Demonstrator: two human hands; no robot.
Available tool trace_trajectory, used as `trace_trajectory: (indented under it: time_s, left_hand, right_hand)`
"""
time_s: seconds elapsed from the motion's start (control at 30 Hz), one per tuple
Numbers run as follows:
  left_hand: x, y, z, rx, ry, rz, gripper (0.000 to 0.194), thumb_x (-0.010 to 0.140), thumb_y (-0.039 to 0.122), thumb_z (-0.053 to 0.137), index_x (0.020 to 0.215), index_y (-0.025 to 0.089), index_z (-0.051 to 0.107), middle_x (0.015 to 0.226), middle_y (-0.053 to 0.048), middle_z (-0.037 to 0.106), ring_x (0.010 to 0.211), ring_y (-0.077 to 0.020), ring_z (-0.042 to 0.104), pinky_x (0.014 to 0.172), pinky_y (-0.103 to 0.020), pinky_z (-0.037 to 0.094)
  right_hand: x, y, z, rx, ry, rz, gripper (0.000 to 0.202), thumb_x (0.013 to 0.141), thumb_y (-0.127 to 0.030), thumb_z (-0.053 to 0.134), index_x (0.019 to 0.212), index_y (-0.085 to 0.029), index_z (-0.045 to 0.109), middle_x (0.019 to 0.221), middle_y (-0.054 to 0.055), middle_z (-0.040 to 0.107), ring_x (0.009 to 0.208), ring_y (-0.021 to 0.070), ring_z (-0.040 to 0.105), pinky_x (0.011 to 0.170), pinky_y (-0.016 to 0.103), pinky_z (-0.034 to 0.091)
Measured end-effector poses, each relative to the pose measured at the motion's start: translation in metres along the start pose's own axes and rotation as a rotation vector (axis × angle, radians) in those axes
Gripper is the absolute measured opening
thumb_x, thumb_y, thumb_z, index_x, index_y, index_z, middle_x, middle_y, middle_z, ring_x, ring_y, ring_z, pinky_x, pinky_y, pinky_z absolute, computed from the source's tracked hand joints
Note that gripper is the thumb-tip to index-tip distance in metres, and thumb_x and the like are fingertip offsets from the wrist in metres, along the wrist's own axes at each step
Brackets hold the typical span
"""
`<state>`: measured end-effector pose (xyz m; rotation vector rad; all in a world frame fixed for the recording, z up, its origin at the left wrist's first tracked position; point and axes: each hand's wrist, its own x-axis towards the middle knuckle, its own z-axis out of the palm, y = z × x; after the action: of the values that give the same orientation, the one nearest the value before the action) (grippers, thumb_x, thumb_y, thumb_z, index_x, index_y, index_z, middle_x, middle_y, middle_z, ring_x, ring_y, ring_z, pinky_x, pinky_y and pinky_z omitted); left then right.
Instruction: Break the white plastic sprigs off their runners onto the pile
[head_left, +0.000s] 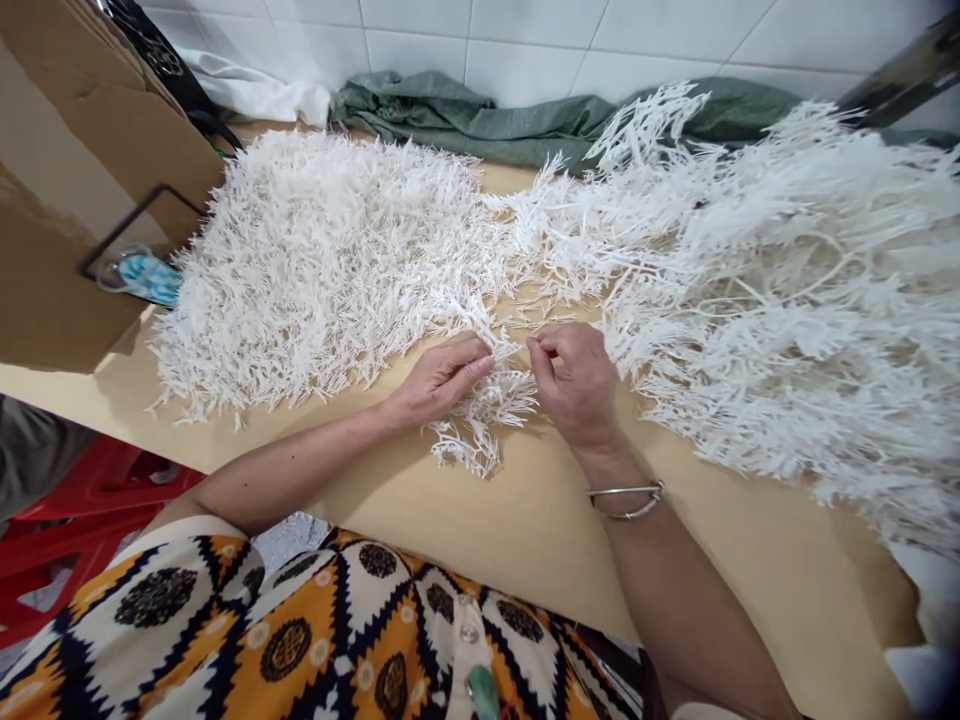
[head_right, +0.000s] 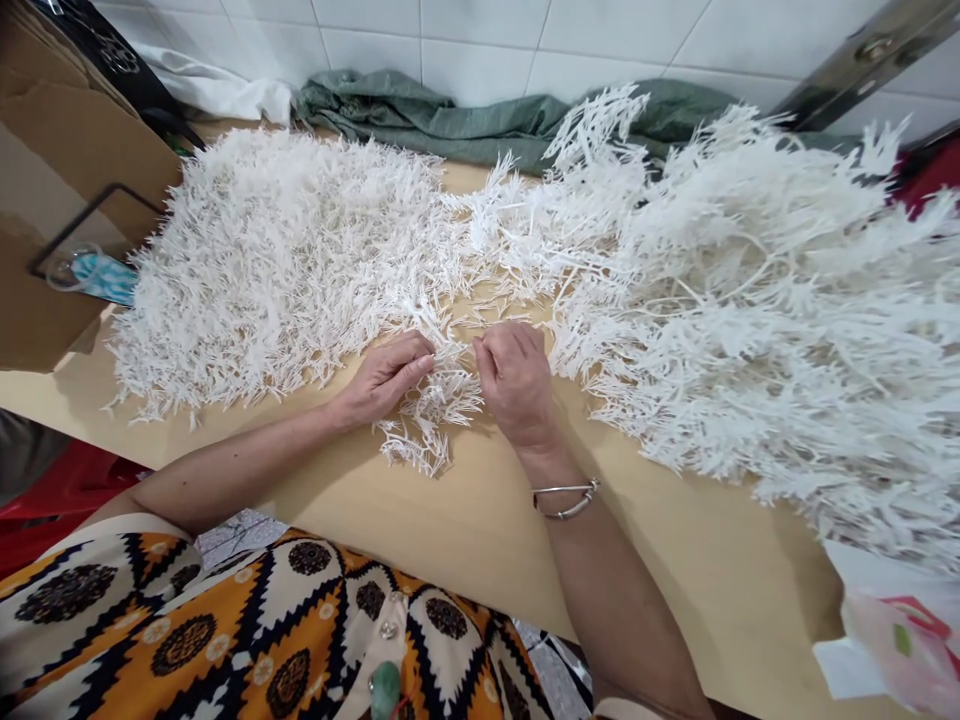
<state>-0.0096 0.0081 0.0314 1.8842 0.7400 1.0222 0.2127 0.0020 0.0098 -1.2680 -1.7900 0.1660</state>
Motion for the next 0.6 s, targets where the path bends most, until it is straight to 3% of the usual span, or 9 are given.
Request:
trace_trajectory:
  time_s: [0.17, 0.3, 0.4, 0.47, 0.6]
  left_hand:
    - [0.0, 0.0, 0.001, 0.045, -0.014, 0.038, 0.035, 0.109, 0.039, 0.049, 0.081, 0.019, 0.053, 0.083, -0.003, 0.057, 0.08, -0.014, 0.055, 0.079, -0.03, 0.047]
    - [0.0, -0.005, 0.003, 0.057, 0.044, -0.003, 0.039, 0.109, 0.044, 0.05, 0.079, 0.019, 0.053, 0.079, 0.0, 0.054, 0.076, -0.0126, 0.052, 0.075, -0.028, 0.044]
    - [-0.002, -0.01, 0.005, 0.057, 0.093, -0.057, 0.04, 0.108, 0.048, 0.051, 0.081, 0.019, 0.055, 0.077, 0.001, 0.052, 0.074, -0.0114, 0.049, 0.073, -0.026, 0.042]
    - [-0.003, -0.011, 0.005, 0.056, 0.126, -0.073, 0.041, 0.107, 0.051, 0.052, 0.082, 0.019, 0.057, 0.077, 0.002, 0.052, 0.073, -0.0109, 0.048, 0.071, -0.026, 0.041]
    - [-0.003, -0.01, 0.006, 0.082, 0.147, -0.052, 0.038, 0.105, 0.05, 0.056, 0.086, 0.018, 0.063, 0.077, 0.001, 0.055, 0.071, -0.0097, 0.048, 0.068, -0.024, 0.041]
  right_hand:
    - [-0.002, 0.005, 0.011, -0.087, 0.008, -0.031, 0.023, 0.103, -0.026, 0.053, 0.08, -0.026, 0.049, 0.082, 0.005, 0.063, 0.083, 0.0237, 0.057, 0.088, 0.047, 0.046]
    - [0.0, 0.006, 0.01, -0.063, 0.029, -0.034, 0.022, 0.103, -0.029, 0.055, 0.082, -0.026, 0.048, 0.081, 0.004, 0.061, 0.081, 0.0218, 0.057, 0.083, 0.044, 0.049]
    - [0.001, 0.002, 0.008, 0.168, 0.079, 0.071, 0.006, 0.102, -0.032, 0.059, 0.102, -0.027, 0.056, 0.085, 0.0, 0.063, 0.076, 0.0179, 0.06, 0.076, 0.037, 0.052]
    - [0.002, -0.002, 0.006, 0.383, 0.102, 0.151, 0.016, 0.102, -0.034, 0.06, 0.117, -0.027, 0.059, 0.088, -0.001, 0.065, 0.078, 0.0166, 0.065, 0.078, 0.036, 0.055]
    - [0.002, -0.006, 0.001, 0.484, 0.066, 0.128, 0.028, 0.108, -0.046, 0.051, 0.113, -0.026, 0.07, 0.1, 0.005, 0.071, 0.097, 0.0191, 0.069, 0.094, 0.041, 0.054]
